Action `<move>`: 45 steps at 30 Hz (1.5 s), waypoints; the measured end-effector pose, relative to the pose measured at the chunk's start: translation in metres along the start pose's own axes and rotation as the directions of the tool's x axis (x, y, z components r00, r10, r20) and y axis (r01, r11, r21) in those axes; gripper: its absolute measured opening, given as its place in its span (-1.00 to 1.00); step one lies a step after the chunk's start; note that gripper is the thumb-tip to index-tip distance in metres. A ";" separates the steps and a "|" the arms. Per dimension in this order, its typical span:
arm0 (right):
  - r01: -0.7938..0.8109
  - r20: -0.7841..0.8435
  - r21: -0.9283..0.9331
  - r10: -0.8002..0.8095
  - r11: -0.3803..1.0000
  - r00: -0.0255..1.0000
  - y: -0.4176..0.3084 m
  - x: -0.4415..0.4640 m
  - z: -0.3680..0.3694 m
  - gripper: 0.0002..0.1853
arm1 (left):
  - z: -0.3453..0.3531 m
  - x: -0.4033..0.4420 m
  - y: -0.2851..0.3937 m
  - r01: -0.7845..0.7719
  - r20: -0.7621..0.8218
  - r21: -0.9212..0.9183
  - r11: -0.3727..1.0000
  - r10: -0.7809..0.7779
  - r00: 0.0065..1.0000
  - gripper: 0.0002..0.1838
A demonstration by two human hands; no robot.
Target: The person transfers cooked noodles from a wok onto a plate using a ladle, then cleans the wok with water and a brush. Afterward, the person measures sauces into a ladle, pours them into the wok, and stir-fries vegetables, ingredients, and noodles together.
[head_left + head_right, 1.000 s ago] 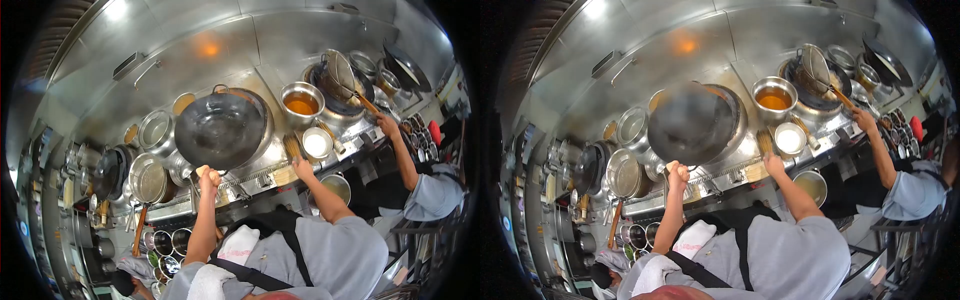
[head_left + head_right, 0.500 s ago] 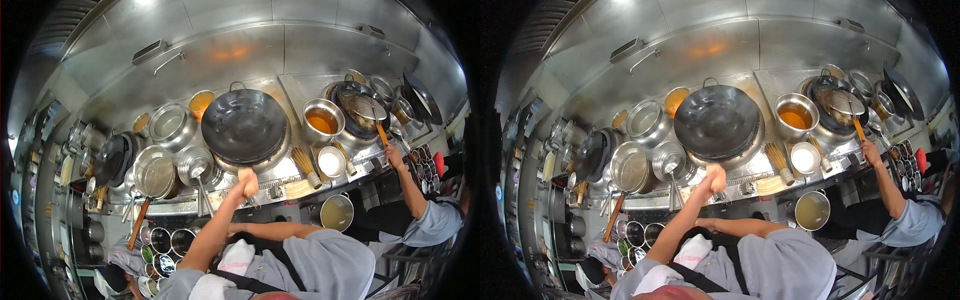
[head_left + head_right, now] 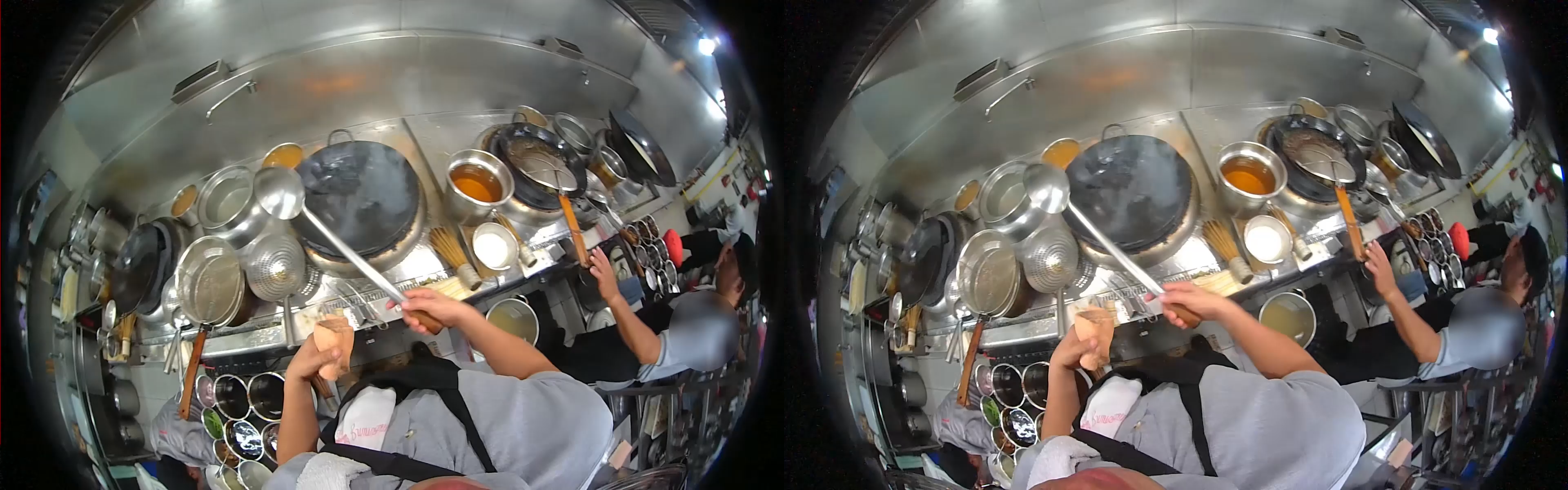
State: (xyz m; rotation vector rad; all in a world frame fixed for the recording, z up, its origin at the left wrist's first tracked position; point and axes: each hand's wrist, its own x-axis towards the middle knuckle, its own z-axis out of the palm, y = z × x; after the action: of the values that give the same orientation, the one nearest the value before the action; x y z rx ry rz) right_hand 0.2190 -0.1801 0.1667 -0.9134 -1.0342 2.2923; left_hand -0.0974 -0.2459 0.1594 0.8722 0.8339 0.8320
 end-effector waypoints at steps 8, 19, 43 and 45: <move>0.184 -0.532 -0.324 -0.340 0.928 0.775 -0.004 -0.116 -0.057 -0.63 | 0.051 0.074 -0.026 -0.056 0.092 0.645 0.762 -0.005 0.996 -0.37; -0.345 -0.752 -0.645 -0.485 0.682 0.447 -0.043 -0.163 -0.177 -0.69 | 0.054 0.209 -0.015 -0.100 0.112 0.994 -0.050 0.424 0.899 -0.38; 0.038 -0.543 -0.194 -0.140 0.980 0.828 -0.004 -0.072 -0.135 -0.68 | 0.057 0.101 -0.085 0.006 -0.200 0.848 0.530 0.309 0.930 -0.40; -0.048 -0.473 -0.487 -0.218 0.872 0.854 -0.022 -0.050 -0.135 -0.73 | 0.053 0.063 -0.109 0.171 -0.330 0.824 0.541 0.212 0.920 -0.36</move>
State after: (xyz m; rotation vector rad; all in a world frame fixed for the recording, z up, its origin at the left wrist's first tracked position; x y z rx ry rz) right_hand 0.3537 -0.1352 0.1358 -1.5393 -1.3760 1.5700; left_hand 0.0033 -0.2503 0.0679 1.6084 1.6744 0.5937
